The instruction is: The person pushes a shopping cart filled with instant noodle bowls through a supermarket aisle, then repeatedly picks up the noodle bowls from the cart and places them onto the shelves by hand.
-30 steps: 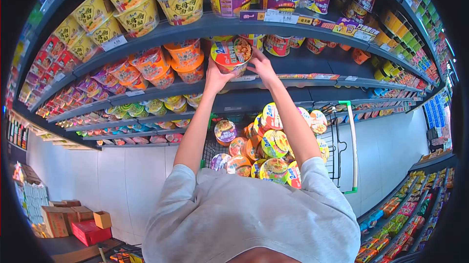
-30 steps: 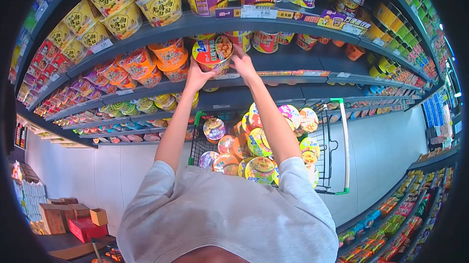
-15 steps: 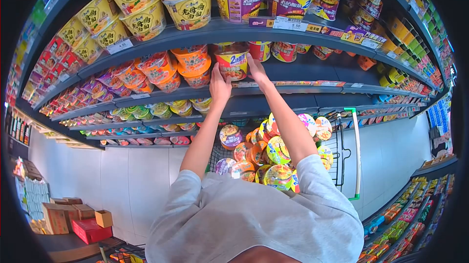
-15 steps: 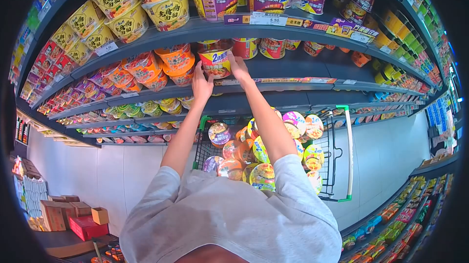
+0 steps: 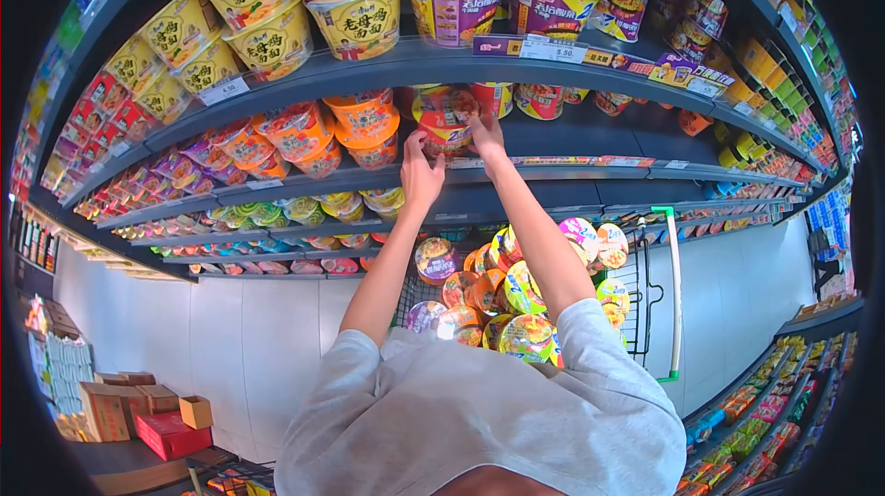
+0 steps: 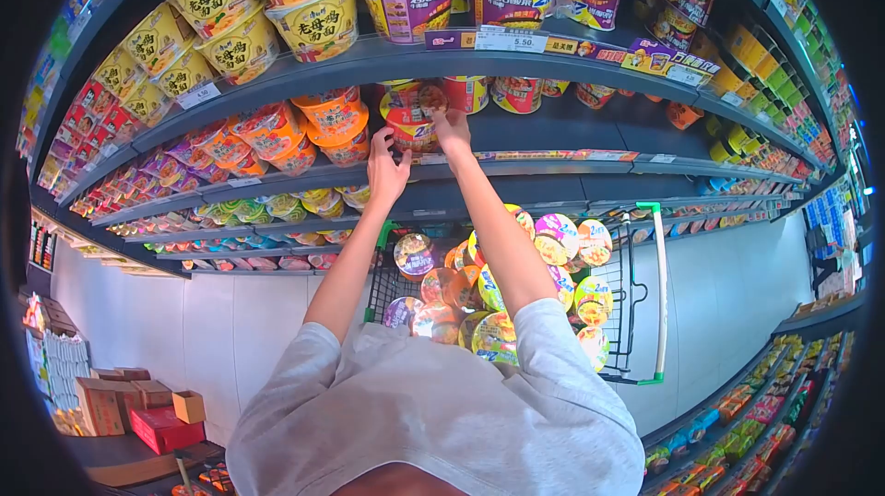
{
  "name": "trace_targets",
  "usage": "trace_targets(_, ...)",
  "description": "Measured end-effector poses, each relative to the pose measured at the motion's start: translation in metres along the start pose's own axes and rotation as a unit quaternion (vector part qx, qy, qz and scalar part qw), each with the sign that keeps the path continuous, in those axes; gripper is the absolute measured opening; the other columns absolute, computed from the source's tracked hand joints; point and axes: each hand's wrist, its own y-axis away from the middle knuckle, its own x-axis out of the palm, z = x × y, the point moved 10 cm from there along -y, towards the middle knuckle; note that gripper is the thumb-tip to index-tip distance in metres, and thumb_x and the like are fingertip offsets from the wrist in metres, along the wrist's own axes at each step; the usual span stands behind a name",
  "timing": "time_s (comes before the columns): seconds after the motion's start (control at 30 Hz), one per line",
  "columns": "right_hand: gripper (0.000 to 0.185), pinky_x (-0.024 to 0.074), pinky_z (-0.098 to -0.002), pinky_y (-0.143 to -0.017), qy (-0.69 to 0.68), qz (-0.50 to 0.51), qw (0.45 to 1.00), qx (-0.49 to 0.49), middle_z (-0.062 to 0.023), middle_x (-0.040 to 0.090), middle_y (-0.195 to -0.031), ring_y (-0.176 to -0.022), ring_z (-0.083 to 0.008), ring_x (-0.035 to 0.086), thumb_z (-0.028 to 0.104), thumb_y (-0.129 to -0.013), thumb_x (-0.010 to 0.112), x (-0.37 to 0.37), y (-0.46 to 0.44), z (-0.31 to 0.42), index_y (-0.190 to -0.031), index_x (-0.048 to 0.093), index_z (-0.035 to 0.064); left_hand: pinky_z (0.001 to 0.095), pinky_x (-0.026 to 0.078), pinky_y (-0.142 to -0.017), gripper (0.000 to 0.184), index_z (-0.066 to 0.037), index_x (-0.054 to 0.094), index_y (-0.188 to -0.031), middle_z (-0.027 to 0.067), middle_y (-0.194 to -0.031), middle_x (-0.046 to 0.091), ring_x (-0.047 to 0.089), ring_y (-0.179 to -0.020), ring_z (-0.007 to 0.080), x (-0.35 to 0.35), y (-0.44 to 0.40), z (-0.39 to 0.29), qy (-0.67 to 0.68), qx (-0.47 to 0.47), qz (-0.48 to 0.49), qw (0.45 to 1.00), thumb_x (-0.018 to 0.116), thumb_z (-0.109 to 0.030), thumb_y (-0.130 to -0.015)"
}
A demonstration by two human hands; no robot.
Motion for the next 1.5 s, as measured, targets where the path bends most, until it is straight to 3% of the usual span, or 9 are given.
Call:
trace_targets(0.07,0.060,0.0420,-0.0343,-0.103,0.025,0.008,0.999,-0.031,-0.0165,0.061,-0.127,-0.121,-0.0252,0.057,0.034,-0.085,0.068,0.004,-0.009,-0.012,-0.130,0.050,0.0002,0.0460,0.045,-0.097,0.049,-0.002,0.047,-0.121,0.0224,-0.124,0.052,0.053,-0.114,0.0421,-0.006,0.005,-0.009,-0.048,0.039,-0.027,0.998,0.070,-0.005,-0.078)
trace_targets(0.3,0.064,0.0440,-0.0372,-0.102,0.148,0.047,0.986,-0.053,-0.0202,0.058,-0.132,-0.124,-0.0319,0.056,0.039,-0.084,0.069,0.020,0.007,0.004,-0.130,0.050,-0.0013,0.0397,0.045,-0.094,0.043,-0.002,0.051,-0.119,0.0169,-0.119,0.053,0.053,-0.113,0.0325,-0.017,0.064,-0.011,-0.037,0.015,-0.027,0.999,0.071,-0.010,-0.082)
trace_targets(0.53,0.045,0.0495,-0.0407,-0.087,0.172,-0.059,0.950,-0.255,-0.0185,0.062,-0.108,-0.099,-0.0326,0.062,0.030,-0.085,0.070,-0.002,0.052,0.044,-0.115,0.059,-0.0008,0.0378,0.053,-0.083,0.045,-0.004,0.056,-0.119,0.0127,-0.116,0.061,0.064,-0.094,0.0240,0.011,0.214,0.101,0.000,-0.146,0.358,0.922,0.075,-0.023,-0.083)
trace_targets(0.63,0.030,0.0508,-0.0390,-0.083,0.173,-0.081,0.923,-0.335,-0.0170,0.060,-0.106,-0.094,-0.0294,0.063,0.018,-0.087,0.068,-0.021,0.111,0.064,-0.109,0.059,-0.0007,0.0367,0.052,-0.082,0.048,-0.004,0.059,-0.119,0.0119,-0.107,0.066,0.066,-0.094,0.0222,-0.011,0.292,0.144,-0.144,-0.146,0.476,0.855,0.074,-0.033,-0.083)
trace_targets(0.73,0.024,0.0524,-0.0316,-0.074,0.143,-0.055,0.945,-0.289,-0.0120,0.061,-0.101,-0.083,-0.0215,0.066,0.015,-0.088,0.069,-0.047,0.145,0.018,-0.106,0.061,0.0015,0.0390,0.053,-0.083,0.045,-0.005,0.060,-0.114,0.0180,-0.111,0.066,0.067,-0.098,0.0313,-0.040,0.345,0.156,-0.172,-0.160,0.519,0.822,0.073,-0.034,-0.082)
trace_targets(0.83,0.023,0.0511,-0.0287,-0.069,0.149,0.010,0.980,-0.132,-0.0074,0.066,-0.088,-0.076,-0.0149,0.063,0.019,-0.091,0.067,-0.073,0.176,-0.070,-0.105,0.061,0.0013,0.0406,0.051,-0.086,0.044,-0.005,0.061,-0.110,0.0166,-0.109,0.067,0.065,-0.102,0.0323,-0.054,0.383,0.193,-0.068,-0.383,0.509,0.767,0.073,-0.036,-0.082)
trace_targets(0.97,0.022,0.0519,-0.0349,-0.067,0.239,0.102,0.962,-0.080,-0.0118,0.067,-0.086,-0.073,-0.0228,0.065,0.018,-0.089,0.067,-0.074,0.254,-0.137,-0.103,0.063,0.0018,0.0427,0.051,-0.087,0.041,-0.004,0.062,-0.109,0.0159,-0.106,0.067,0.064,-0.101,0.0325,-0.047,0.340,0.160,-0.221,-0.216,0.475,0.824,0.070,-0.033,-0.082)
trace_targets(1.2,0.021,0.0539,-0.0337,-0.073,0.278,0.240,0.930,-0.007,-0.0125,0.068,-0.092,-0.081,-0.0231,0.068,0.015,-0.090,0.067,-0.067,0.344,-0.160,-0.104,0.063,0.0010,0.0458,0.049,-0.092,0.048,-0.005,0.059,-0.121,0.0175,-0.113,0.066,0.062,-0.109,0.0358,0.011,0.331,0.122,-0.139,-0.167,0.532,0.819,0.067,-0.030,-0.082)
trace_targets(1.5,0.019,0.0545,-0.0323,-0.073,0.245,0.111,0.963,-0.012,-0.0130,0.069,-0.090,-0.081,-0.0220,0.069,0.012,-0.091,0.065,-0.110,0.353,-0.140,-0.106,0.063,-0.0002,0.0491,0.051,-0.092,0.061,-0.004,0.050,-0.132,0.0262,-0.132,0.052,0.058,-0.115,0.0416,0.037,0.384,0.111,-0.189,-0.105,0.626,0.749,0.070,-0.032,-0.082)
